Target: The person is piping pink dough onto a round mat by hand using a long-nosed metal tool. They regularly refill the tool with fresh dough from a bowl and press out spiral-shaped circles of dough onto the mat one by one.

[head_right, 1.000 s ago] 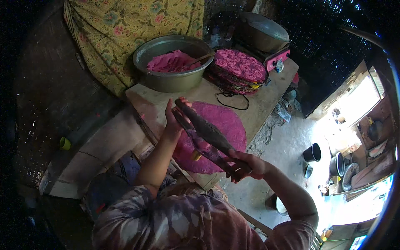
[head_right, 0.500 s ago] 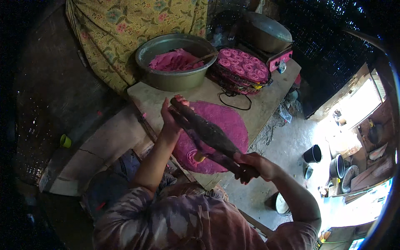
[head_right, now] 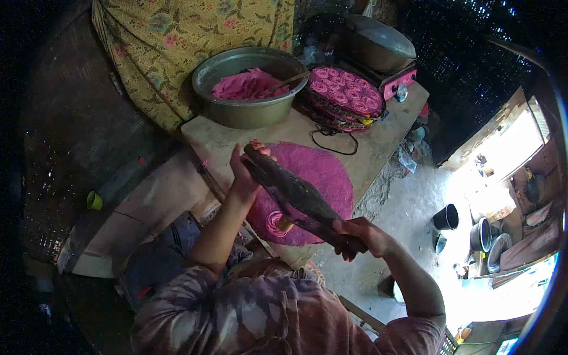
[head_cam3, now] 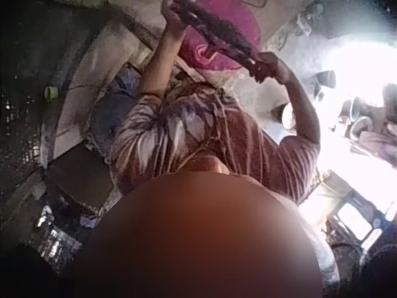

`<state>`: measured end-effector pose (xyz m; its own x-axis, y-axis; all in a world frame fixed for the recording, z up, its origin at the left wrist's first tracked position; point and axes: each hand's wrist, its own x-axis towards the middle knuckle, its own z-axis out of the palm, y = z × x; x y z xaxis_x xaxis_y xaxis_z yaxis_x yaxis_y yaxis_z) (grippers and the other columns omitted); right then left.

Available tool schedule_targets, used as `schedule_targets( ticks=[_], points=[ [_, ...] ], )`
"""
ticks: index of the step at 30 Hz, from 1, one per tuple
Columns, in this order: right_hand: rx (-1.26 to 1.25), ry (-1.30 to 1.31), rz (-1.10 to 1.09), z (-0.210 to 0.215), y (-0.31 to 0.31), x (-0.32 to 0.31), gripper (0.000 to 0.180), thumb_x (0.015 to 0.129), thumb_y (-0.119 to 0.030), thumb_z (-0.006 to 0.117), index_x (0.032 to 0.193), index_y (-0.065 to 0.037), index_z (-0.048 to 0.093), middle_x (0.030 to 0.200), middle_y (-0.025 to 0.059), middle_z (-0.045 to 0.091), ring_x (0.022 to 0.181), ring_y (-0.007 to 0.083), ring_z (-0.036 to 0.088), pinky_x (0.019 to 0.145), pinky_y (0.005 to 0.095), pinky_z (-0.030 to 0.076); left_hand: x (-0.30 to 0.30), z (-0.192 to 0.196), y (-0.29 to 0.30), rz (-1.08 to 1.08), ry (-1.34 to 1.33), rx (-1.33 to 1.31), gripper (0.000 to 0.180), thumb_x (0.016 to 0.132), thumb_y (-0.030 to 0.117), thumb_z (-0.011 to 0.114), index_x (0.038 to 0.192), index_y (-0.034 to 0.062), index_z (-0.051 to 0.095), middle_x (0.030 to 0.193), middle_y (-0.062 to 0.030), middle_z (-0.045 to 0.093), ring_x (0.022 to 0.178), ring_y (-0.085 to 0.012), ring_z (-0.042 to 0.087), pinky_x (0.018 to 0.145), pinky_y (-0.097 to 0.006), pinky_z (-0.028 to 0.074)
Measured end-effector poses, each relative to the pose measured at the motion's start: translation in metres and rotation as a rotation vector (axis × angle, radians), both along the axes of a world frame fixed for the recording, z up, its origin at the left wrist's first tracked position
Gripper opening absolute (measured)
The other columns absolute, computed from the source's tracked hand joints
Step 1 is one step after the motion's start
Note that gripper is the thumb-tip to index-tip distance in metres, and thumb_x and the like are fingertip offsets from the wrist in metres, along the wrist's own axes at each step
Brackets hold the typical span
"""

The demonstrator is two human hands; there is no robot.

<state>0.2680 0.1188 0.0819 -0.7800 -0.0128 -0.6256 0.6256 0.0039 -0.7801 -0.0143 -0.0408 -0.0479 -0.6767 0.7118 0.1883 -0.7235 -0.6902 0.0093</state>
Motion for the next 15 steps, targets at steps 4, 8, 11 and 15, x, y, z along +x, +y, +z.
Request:
schedule_targets(
  ticks=[4,8,11,15],
  points=[
    [0.121,0.047,-0.019,-0.026,0.004,-0.005,0.052,0.091,-0.051,0.05,0.089,-0.001,0.062,0.072,0.0091,0.064,0.056,0.0161,0.062,0.05,0.0282,0.05,-0.009,-0.024,0.023,-0.049,-0.03,0.092,0.049,0.09,0.055,0.036,0.089,0.0092,0.052,0.079,-0.0052,0.053,0.076,-0.0242,0.053,0.073,-0.038,0.042],
    [0.182,0.116,0.026,-0.045,0.001,-0.013,0.053,0.091,-0.053,0.049,0.093,-0.001,0.06,0.078,0.0084,0.065,0.063,0.0152,0.062,0.056,0.0269,0.05,-0.03,-0.017,0.022,-0.069,0.087,0.14,0.048,0.089,0.055,0.04,0.088,0.009,0.053,0.076,-0.0038,0.053,0.075,-0.0227,0.053,0.074,-0.038,0.042],
    [0.054,0.194,-0.008,-0.048,0.007,-0.007,0.054,0.092,-0.054,0.046,0.098,-0.001,0.059,0.082,0.0087,0.065,0.068,0.015,0.062,0.061,0.027,0.049,-0.023,0.035,0.03,-0.038,0.118,0.023,0.044,0.092,0.049,0.041,0.084,0.0088,0.055,0.074,-0.0035,0.056,0.073,-0.0209,0.055,0.073,-0.037,0.042],
    [-0.105,0.092,-0.057,-0.02,0.016,0.011,0.059,0.093,-0.057,0.039,0.101,-0.002,0.058,0.084,0.0102,0.065,0.07,0.0158,0.062,0.063,0.0278,0.049,-0.014,0.038,0.048,-0.132,0.092,0.028,0.051,0.087,0.057,0.044,0.085,0.0075,0.056,0.074,-0.006,0.055,0.073,-0.0228,0.055,0.078,-0.038,0.043]
  ],
)
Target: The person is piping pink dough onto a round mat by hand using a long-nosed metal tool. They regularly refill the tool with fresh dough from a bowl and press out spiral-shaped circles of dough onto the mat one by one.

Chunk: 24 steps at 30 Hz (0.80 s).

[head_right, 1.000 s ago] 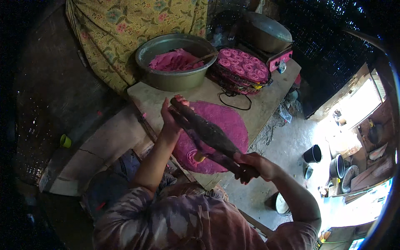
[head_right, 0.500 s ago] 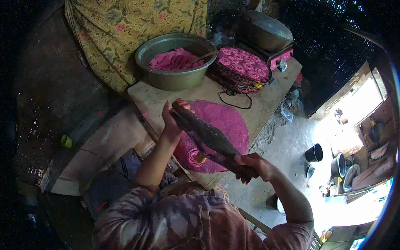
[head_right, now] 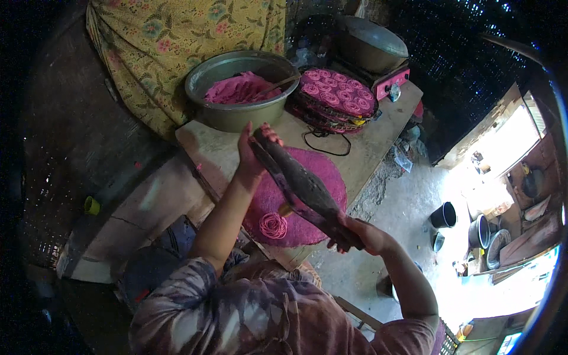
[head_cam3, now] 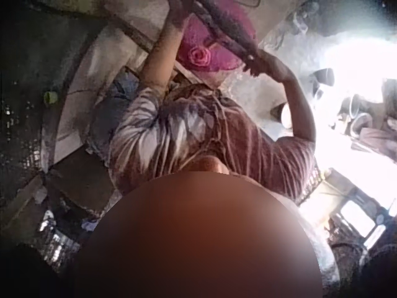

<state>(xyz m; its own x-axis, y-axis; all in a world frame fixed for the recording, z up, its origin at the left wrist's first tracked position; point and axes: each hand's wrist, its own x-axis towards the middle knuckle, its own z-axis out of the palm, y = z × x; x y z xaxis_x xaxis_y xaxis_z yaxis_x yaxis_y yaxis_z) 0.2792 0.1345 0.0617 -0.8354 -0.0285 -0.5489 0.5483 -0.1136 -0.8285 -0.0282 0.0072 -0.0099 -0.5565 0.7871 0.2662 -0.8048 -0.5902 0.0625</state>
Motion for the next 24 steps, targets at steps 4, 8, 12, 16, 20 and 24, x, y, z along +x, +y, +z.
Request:
schedule_targets(
  ticks=[4,8,12,16,20,24],
  points=[
    [0.019,-0.149,-0.056,0.007,0.007,0.019,0.064,0.092,-0.061,0.036,0.098,-0.002,0.059,0.077,0.0101,0.065,0.062,0.0174,0.062,0.057,0.0293,0.05,0.032,-0.048,0.031,0.033,-0.116,-0.081,0.048,0.086,0.054,0.045,0.085,0.0074,0.055,0.073,-0.0049,0.054,0.071,-0.0222,0.055,0.077,-0.038,0.044],
    [0.25,-0.191,-0.044,-0.001,0.021,0.028,0.065,0.091,-0.062,0.038,0.088,-0.001,0.061,0.069,0.0088,0.064,0.056,0.0173,0.061,0.052,0.0289,0.049,0.04,-0.065,0.049,0.032,-0.128,-0.121,0.046,0.086,0.054,0.045,0.085,0.0081,0.053,0.072,-0.0034,0.053,0.069,-0.0215,0.055,0.075,-0.038,0.044],
    [0.275,-0.084,-0.088,0.001,0.007,0.022,0.066,0.091,-0.062,0.039,0.086,-0.001,0.062,0.068,0.0084,0.063,0.057,0.016,0.061,0.052,0.0278,0.049,0.02,-0.042,0.043,-0.123,-0.187,0.024,0.047,0.085,0.055,0.043,0.083,0.0084,0.052,0.07,-0.0037,0.051,0.067,-0.0217,0.053,0.073,-0.038,0.044],
    [0.223,-0.119,-0.116,0.021,-0.004,0.034,0.065,0.091,-0.062,0.04,0.085,-0.001,0.062,0.067,0.008,0.063,0.055,0.0148,0.061,0.05,0.0273,0.048,0.034,-0.023,0.029,-0.08,-0.151,-0.042,0.042,0.086,0.051,0.045,0.084,0.0097,0.051,0.07,-0.0021,0.051,0.066,-0.0196,0.052,0.073,-0.037,0.043],
    [0.283,-0.168,-0.177,0.039,-0.003,0.048,0.062,0.091,-0.059,0.043,0.083,-0.001,0.062,0.064,0.0077,0.061,0.052,0.014,0.059,0.048,0.0265,0.046,0.058,-0.024,0.038,-0.082,-0.213,-0.04,0.04,0.087,0.049,0.043,0.083,0.0098,0.05,0.07,-0.0022,0.05,0.066,-0.0192,0.051,0.072,-0.036,0.043],
    [0.397,-0.116,-0.161,0.039,0.0,0.037,0.06,0.091,-0.059,0.045,0.08,-0.002,0.061,0.062,0.0067,0.06,0.05,0.0135,0.058,0.046,0.0261,0.045,0.041,-0.029,0.051,-0.068,-0.175,-0.036,0.044,0.087,0.052,0.039,0.08,0.0092,0.05,0.069,-0.0029,0.049,0.065,-0.02,0.05,0.071,-0.038,0.042]
  ],
)
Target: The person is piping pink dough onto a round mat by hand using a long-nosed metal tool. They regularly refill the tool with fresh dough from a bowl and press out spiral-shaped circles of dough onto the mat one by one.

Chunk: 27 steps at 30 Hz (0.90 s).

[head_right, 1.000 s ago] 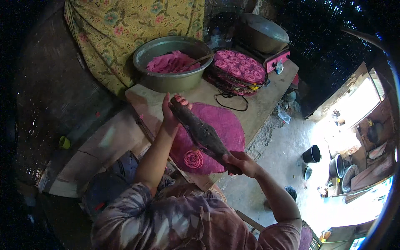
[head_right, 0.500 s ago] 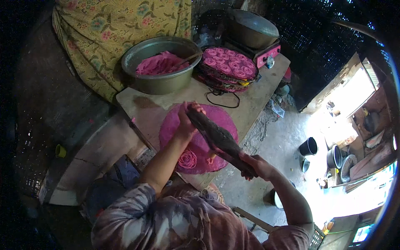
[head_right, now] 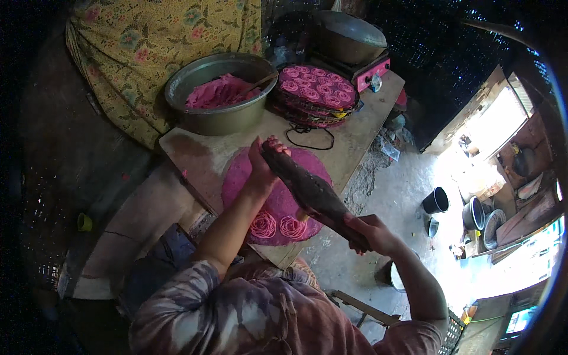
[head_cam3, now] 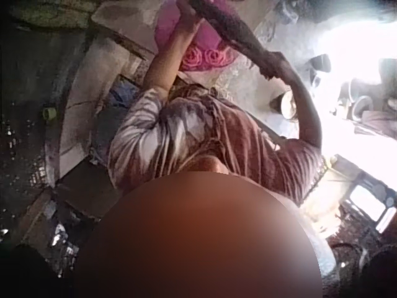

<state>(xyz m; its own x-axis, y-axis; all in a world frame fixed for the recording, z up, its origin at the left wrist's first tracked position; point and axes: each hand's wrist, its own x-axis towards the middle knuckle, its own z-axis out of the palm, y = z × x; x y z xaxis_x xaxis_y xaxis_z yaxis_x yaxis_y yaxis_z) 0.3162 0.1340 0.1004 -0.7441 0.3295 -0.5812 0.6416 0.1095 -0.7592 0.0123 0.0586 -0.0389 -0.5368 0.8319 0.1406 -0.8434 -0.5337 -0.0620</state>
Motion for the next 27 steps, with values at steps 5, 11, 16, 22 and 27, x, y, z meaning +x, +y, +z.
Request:
schedule_targets(
  ticks=[5,11,16,22,27],
  points=[
    [-0.059,0.048,0.008,-0.012,-0.006,-0.006,0.059,0.094,-0.054,0.042,0.088,0.001,0.062,0.065,0.0077,0.062,0.051,0.0145,0.059,0.045,0.0253,0.045,-0.016,0.013,-0.015,-0.043,0.035,0.032,0.045,0.087,0.052,0.039,0.079,0.0094,0.05,0.068,-0.0021,0.048,0.065,-0.0196,0.049,0.07,-0.037,0.042],
    [-0.106,-0.004,-0.01,-0.011,0.0,0.011,0.055,0.093,-0.052,0.046,0.083,0.0,0.061,0.061,0.0073,0.061,0.048,0.0142,0.058,0.044,0.026,0.044,0.02,0.002,-0.017,0.016,-0.006,-0.078,0.039,0.088,0.048,0.042,0.079,0.0106,0.049,0.068,0.0005,0.049,0.064,-0.0164,0.049,0.069,-0.034,0.041],
    [-0.056,-0.009,-0.035,-0.045,0.013,0.003,0.058,0.088,-0.058,0.051,0.077,-0.002,0.061,0.059,0.0067,0.059,0.046,0.0132,0.056,0.043,0.0267,0.044,0.009,-0.029,0.002,-0.006,-0.041,-0.087,0.041,0.088,0.049,0.041,0.078,0.0093,0.049,0.066,0.0004,0.048,0.061,-0.0167,0.049,0.067,-0.034,0.041],
    [-0.115,0.06,-0.023,-0.067,0.004,-0.018,0.06,0.088,-0.06,0.049,0.079,-0.002,0.061,0.063,0.0057,0.061,0.051,0.0124,0.058,0.046,0.025,0.045,-0.026,-0.028,-0.005,-0.021,-0.042,-0.158,0.048,0.088,0.054,0.036,0.077,0.0088,0.05,0.063,-0.0013,0.046,0.059,-0.0183,0.048,0.065,-0.036,0.041],
    [-0.262,0.044,-0.042,-0.054,0.021,-0.01,0.063,0.091,-0.063,0.036,0.09,-0.004,0.06,0.069,0.006,0.063,0.055,0.0129,0.059,0.049,0.0252,0.045,-0.024,0.002,0.015,-0.118,0.081,0.044,0.046,0.087,0.052,0.039,0.079,0.0085,0.051,0.063,-0.0011,0.046,0.058,-0.0181,0.047,0.066,-0.037,0.042]
  ],
)
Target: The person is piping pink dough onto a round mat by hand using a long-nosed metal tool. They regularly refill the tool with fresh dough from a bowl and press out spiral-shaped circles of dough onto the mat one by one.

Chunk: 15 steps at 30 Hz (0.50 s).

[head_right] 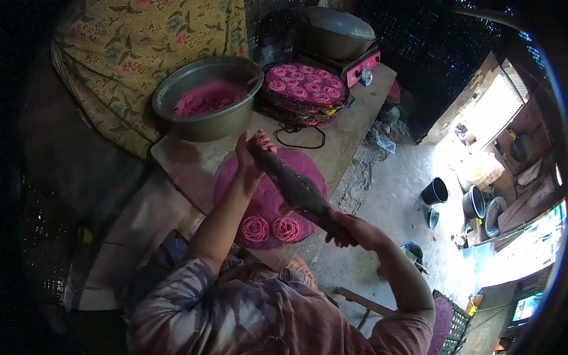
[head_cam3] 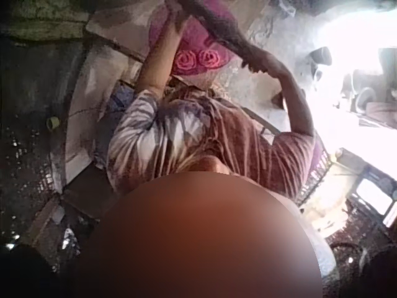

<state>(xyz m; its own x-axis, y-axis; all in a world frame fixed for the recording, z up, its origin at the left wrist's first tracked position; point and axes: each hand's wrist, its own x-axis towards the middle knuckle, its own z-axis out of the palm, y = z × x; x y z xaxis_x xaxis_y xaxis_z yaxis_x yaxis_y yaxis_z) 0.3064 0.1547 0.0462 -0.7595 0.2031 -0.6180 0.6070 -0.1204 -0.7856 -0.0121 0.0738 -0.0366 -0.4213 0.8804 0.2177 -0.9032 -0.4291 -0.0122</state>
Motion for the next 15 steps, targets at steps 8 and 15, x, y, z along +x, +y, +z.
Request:
schedule_targets(
  ticks=[8,15],
  points=[
    [0.295,-0.173,-0.027,0.015,0.031,0.011,0.071,0.088,-0.068,0.036,0.075,-0.004,0.061,0.059,0.0058,0.059,0.046,0.0129,0.054,0.043,0.0262,0.042,0.038,-0.026,0.056,0.078,-0.144,-0.216,0.038,0.085,0.046,0.042,0.079,0.0094,0.049,0.063,-0.0003,0.044,0.056,-0.0167,0.045,0.063,-0.034,0.04],
    [0.285,-0.077,-0.071,0.024,0.018,0.015,0.067,0.09,-0.065,0.038,0.078,-0.003,0.061,0.056,0.0052,0.057,0.044,0.0118,0.053,0.041,0.0258,0.041,0.023,0.0,0.047,0.01,-0.084,-0.122,0.04,0.085,0.048,0.041,0.078,0.0088,0.049,0.061,-0.0006,0.042,0.054,-0.0171,0.043,0.06,-0.035,0.039]
  ],
)
